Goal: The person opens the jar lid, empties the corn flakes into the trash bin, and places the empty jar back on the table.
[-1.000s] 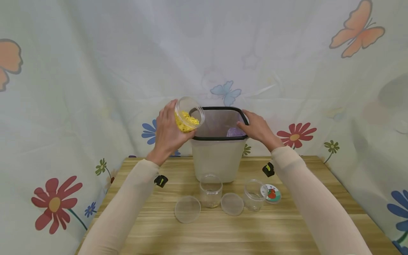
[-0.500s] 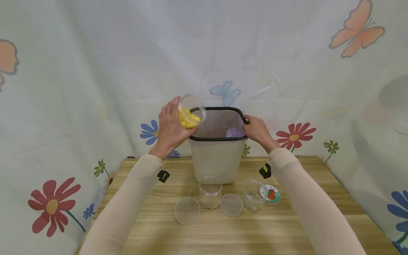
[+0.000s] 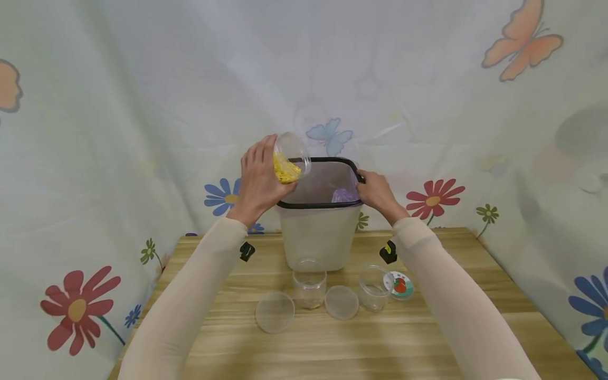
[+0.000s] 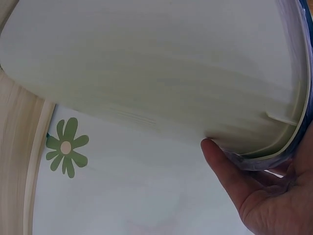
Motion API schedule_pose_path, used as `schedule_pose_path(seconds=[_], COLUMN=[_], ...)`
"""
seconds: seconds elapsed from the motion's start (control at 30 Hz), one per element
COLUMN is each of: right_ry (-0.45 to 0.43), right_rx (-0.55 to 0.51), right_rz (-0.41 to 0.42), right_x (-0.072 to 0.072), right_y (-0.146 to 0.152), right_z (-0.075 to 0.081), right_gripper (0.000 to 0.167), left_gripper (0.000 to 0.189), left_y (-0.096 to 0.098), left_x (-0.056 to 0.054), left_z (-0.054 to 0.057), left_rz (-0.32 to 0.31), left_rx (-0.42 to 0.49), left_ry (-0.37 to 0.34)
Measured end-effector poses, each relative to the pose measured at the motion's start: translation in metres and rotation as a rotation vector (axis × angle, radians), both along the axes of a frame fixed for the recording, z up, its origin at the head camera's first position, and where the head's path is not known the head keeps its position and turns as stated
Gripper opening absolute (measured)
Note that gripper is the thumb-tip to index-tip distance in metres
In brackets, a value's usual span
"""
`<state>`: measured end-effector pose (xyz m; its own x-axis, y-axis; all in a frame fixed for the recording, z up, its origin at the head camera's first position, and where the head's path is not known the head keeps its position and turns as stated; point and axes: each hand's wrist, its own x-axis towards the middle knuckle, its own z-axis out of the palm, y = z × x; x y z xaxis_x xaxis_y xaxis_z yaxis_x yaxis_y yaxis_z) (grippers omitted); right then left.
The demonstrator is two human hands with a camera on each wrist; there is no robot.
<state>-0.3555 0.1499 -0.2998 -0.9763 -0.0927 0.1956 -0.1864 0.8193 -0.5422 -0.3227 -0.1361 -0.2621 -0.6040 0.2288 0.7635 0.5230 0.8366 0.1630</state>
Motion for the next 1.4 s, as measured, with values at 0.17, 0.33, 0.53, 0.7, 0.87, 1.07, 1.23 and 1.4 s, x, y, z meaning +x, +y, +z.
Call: schedule_pose_path(seconds=[0.17,0.33,0.53,0.7,0.87,1.07,1.23,1.4], right_ry=[-0.003,-0.02,-0.023,-0.012,-0.007,-0.007,-0.006,-0.009], right_rx=[-0.004,-0.01,-0.016,-0.026,-0.03,-0.033,-0.031,-0.032], right_rz=[-0.01,-0.002,0.0,-0.004,-0.008,-0.006,-0.004,-0.006], right_x=[-0.002,-0.002,-0.001,-0.003,-0.003,-0.005,-0.005,-0.005], right_y=[-0.001,-0.002,-0.001,-0.003,-0.006,-0.006,-0.006,-0.006], right_z=[0.001,0.0,-0.002,-0.003,-0.005,-0.006,-0.006,-0.006], right_gripper=[0.057,0.056,0.056,0.056,0.056,0.057,0.058,0.058], left_gripper=[0.104,0.105,0.105,0.103,0.1,0.1,0.101,0.1], left_y=[0.003,0.005,0.006,0.007,0.009,0.011,0.01,0.009], left_x=[-0.004,-0.008,-0.012,-0.014,-0.017,-0.02,-0.021,-0.021], left_z=[0.005,0.005,0.003,0.003,0.002,0.002,0.001,0.0], left_rz=[0.016,0.027,0.034,0.05,0.073,0.098,0.113,0.126], left_rx=[-0.047,-0.074,-0.116,-0.165,-0.216,-0.279,-0.318,-0.345], left_ry=[0.001,-0.011,-0.029,-0.05,-0.036,-0.022,-0.029,-0.031])
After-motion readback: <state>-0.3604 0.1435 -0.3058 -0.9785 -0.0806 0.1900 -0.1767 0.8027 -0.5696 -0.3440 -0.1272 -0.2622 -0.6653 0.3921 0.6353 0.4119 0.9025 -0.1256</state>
